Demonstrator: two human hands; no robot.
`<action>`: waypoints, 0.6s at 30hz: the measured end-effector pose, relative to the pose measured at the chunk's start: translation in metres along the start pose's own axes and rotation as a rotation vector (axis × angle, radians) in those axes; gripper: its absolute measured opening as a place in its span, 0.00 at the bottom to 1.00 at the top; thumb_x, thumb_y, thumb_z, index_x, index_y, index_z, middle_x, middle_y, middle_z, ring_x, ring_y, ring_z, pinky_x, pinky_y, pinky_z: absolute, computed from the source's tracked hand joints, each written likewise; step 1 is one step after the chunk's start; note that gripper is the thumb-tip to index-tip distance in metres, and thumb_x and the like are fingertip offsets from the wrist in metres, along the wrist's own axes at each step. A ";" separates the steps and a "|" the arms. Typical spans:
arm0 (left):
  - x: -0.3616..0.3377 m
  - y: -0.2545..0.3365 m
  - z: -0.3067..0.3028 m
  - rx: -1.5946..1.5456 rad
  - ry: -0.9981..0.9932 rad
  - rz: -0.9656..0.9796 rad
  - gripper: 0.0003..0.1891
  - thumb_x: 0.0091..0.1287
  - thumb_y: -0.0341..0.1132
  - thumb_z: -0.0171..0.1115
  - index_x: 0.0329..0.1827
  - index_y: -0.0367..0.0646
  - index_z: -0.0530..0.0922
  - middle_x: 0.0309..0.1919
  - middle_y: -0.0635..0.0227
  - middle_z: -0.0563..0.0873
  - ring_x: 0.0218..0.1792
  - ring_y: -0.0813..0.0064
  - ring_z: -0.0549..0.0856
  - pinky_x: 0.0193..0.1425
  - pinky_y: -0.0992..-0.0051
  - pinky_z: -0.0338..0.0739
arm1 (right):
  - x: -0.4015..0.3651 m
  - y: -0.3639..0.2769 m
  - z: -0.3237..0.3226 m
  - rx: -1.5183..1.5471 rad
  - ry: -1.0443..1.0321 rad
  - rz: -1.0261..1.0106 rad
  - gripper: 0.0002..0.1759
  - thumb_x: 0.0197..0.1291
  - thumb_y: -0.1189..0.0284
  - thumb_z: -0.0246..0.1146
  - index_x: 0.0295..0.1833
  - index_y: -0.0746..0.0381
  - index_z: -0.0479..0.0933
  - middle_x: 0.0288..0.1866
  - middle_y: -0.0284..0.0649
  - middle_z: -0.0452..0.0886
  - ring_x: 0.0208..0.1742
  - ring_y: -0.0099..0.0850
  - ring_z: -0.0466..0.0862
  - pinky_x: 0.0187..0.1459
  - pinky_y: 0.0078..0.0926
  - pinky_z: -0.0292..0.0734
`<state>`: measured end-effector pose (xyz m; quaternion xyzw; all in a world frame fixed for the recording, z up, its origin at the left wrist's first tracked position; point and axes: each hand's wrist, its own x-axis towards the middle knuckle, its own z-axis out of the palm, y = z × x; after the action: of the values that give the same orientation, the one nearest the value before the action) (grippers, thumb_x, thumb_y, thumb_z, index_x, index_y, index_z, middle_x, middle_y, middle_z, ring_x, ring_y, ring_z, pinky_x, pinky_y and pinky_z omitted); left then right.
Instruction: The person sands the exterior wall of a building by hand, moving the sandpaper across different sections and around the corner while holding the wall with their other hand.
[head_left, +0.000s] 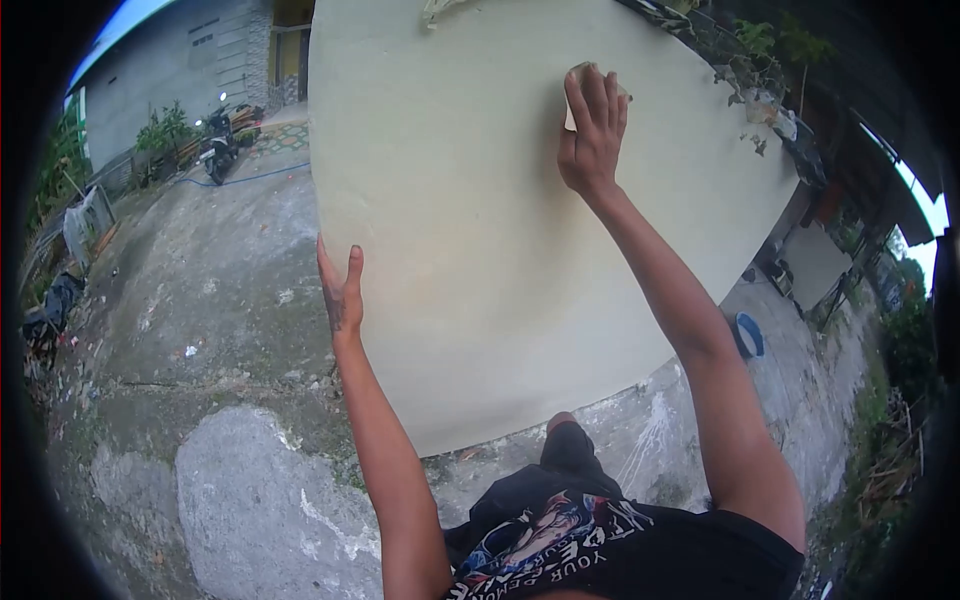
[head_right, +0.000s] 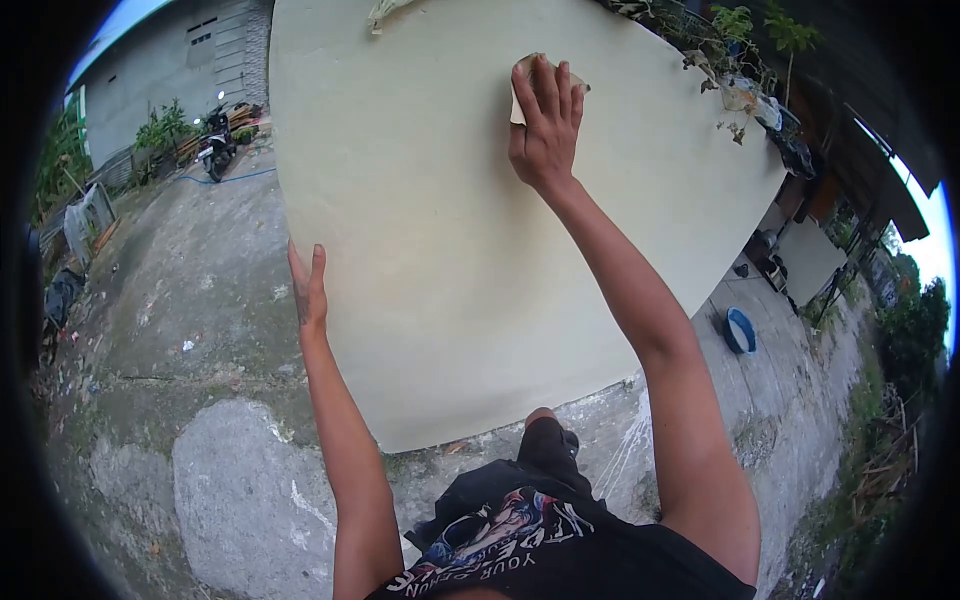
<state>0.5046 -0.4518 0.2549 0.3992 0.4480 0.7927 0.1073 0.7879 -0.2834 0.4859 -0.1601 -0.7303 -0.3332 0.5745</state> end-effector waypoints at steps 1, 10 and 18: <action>0.000 -0.002 0.000 0.088 0.020 -0.032 0.53 0.69 0.64 0.67 0.85 0.34 0.55 0.79 0.43 0.64 0.81 0.48 0.62 0.83 0.53 0.56 | -0.011 0.007 0.002 -0.042 -0.085 0.005 0.48 0.54 0.80 0.54 0.84 0.44 0.64 0.89 0.40 0.56 0.90 0.49 0.47 0.85 0.58 0.33; -0.008 -0.013 0.000 0.141 0.138 -0.020 0.47 0.74 0.55 0.64 0.84 0.32 0.55 0.80 0.42 0.63 0.80 0.48 0.63 0.83 0.56 0.57 | -0.038 -0.069 0.032 0.038 -0.283 -0.118 0.47 0.52 0.74 0.62 0.83 0.42 0.65 0.88 0.35 0.59 0.89 0.43 0.52 0.86 0.57 0.36; -0.008 -0.002 0.032 0.546 0.299 0.061 0.45 0.76 0.57 0.60 0.85 0.36 0.55 0.82 0.44 0.61 0.82 0.48 0.61 0.83 0.54 0.55 | -0.102 -0.025 0.021 0.226 -0.503 -0.480 0.56 0.47 0.71 0.67 0.85 0.36 0.58 0.89 0.24 0.55 0.90 0.34 0.50 0.89 0.52 0.39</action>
<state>0.5327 -0.4349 0.2582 0.3053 0.6431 0.6959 -0.0950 0.7868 -0.2720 0.3796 0.0032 -0.8977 -0.3259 0.2964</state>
